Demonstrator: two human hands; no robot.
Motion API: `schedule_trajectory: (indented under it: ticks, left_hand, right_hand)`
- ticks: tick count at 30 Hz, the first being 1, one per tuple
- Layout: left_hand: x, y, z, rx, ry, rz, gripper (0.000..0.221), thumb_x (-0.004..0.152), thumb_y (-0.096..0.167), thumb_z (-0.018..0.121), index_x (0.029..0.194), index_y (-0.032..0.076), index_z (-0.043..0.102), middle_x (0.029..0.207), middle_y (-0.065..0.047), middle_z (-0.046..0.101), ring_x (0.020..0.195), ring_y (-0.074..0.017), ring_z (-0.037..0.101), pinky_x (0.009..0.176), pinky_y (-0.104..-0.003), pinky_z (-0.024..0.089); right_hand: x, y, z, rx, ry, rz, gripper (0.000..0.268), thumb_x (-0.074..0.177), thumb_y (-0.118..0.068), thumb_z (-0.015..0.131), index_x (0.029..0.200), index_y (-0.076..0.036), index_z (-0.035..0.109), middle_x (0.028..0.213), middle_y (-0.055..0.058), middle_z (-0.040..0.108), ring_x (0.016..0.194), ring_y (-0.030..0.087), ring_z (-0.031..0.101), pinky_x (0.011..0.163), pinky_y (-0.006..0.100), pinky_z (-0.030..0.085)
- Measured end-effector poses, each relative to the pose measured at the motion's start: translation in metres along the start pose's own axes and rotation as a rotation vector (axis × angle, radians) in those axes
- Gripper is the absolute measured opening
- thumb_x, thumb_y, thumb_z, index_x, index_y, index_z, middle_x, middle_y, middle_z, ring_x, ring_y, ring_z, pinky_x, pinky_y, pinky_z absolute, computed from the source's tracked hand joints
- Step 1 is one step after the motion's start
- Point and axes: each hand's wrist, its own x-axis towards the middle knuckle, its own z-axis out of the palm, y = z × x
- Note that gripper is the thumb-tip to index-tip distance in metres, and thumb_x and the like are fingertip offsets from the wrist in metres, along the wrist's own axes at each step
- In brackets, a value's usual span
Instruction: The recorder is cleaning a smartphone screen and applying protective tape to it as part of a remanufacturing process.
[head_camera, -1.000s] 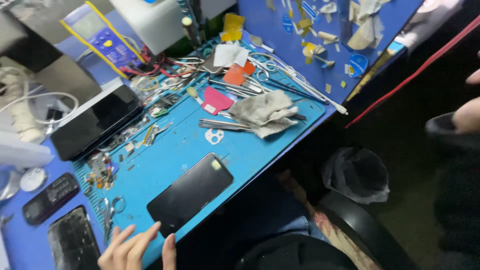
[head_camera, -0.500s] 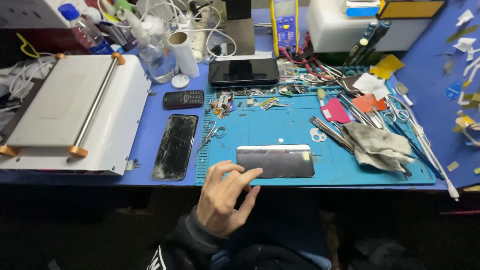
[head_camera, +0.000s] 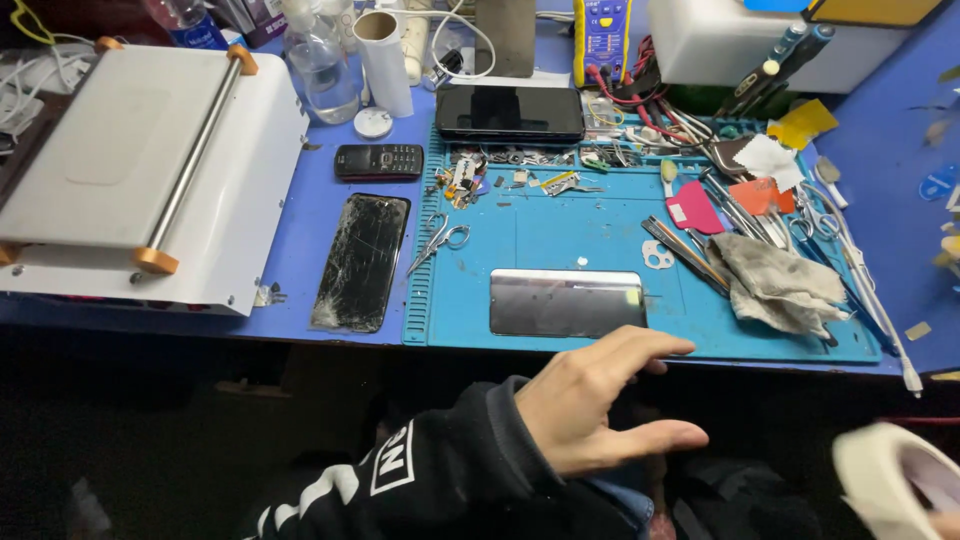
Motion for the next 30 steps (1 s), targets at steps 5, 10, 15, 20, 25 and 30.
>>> schedule_trajectory:
  ticks: [5,10,15,20,25,30]
  left_hand:
    - [-0.010,0.003,-0.005,-0.059,0.079,-0.007,0.071,0.086,0.034,0.083,0.144,0.003,0.055,0.132,-0.014,0.065,0.117,-0.0249,0.069,0.099,-0.034,0.059]
    - [-0.019,-0.002,-0.030,-0.028,0.292,-0.008,0.052,0.091,0.023,0.085,0.134,0.005,0.063,0.125,-0.010,0.069,0.112,-0.0181,0.073,0.101,-0.033,0.063]
    - [-0.012,-0.011,-0.041,-0.070,0.338,-0.159,0.019,0.091,0.016,0.082,0.105,0.006,0.073,0.106,-0.006,0.073,0.092,-0.0152,0.076,0.071,-0.025,0.066]
    - [-0.001,-0.008,-0.055,-0.019,0.377,-0.180,0.013,0.090,0.012,0.079,0.099,0.005,0.073,0.094,-0.004,0.074,0.082,-0.0142,0.074,0.068,-0.026,0.062]
    - [0.006,-0.007,-0.071,0.226,0.450,-0.123,0.009,0.090,0.013,0.081,0.094,0.009,0.073,0.092,-0.003,0.074,0.081,-0.0176,0.068,0.074,-0.031,0.055]
    - [0.003,-0.013,-0.094,0.341,0.503,-0.222,0.010,0.091,0.012,0.082,0.091,0.010,0.072,0.088,0.001,0.073,0.081,-0.0153,0.062,0.073,-0.029,0.052]
  right_hand:
    - [0.171,-0.097,-0.033,-0.015,0.026,0.034,0.040,0.068,-0.024,0.091,0.104,-0.019,0.076,0.090,-0.007,0.075,0.084,0.012,0.071,0.075,0.028,0.061]
    - [0.257,-0.155,-0.035,-0.093,-0.012,-0.164,0.040,0.066,-0.020,0.087,0.103,-0.015,0.072,0.083,0.000,0.072,0.077,0.022,0.068,0.069,0.034,0.054]
    - [0.281,-0.148,-0.027,-0.202,-0.037,-0.171,0.039,0.063,-0.022,0.087,0.100,-0.018,0.074,0.078,0.000,0.070,0.073,0.025,0.067,0.068,0.038,0.053]
    - [0.301,-0.153,-0.029,-0.211,-0.082,-0.169,0.037,0.066,-0.024,0.088,0.098,-0.016,0.072,0.079,0.001,0.071,0.071,0.025,0.067,0.068,0.038,0.053]
    - [0.318,-0.168,-0.029,-0.185,-0.075,-0.198,0.040,0.069,-0.023,0.086,0.104,-0.012,0.072,0.080,0.004,0.073,0.064,0.025,0.063,0.059,0.038,0.051]
    - [0.327,-0.158,-0.022,-0.487,-0.105,0.045,0.062,0.076,-0.030,0.088,0.131,-0.009,0.071,0.081,0.012,0.074,0.066,0.026,0.067,0.063,0.039,0.054]
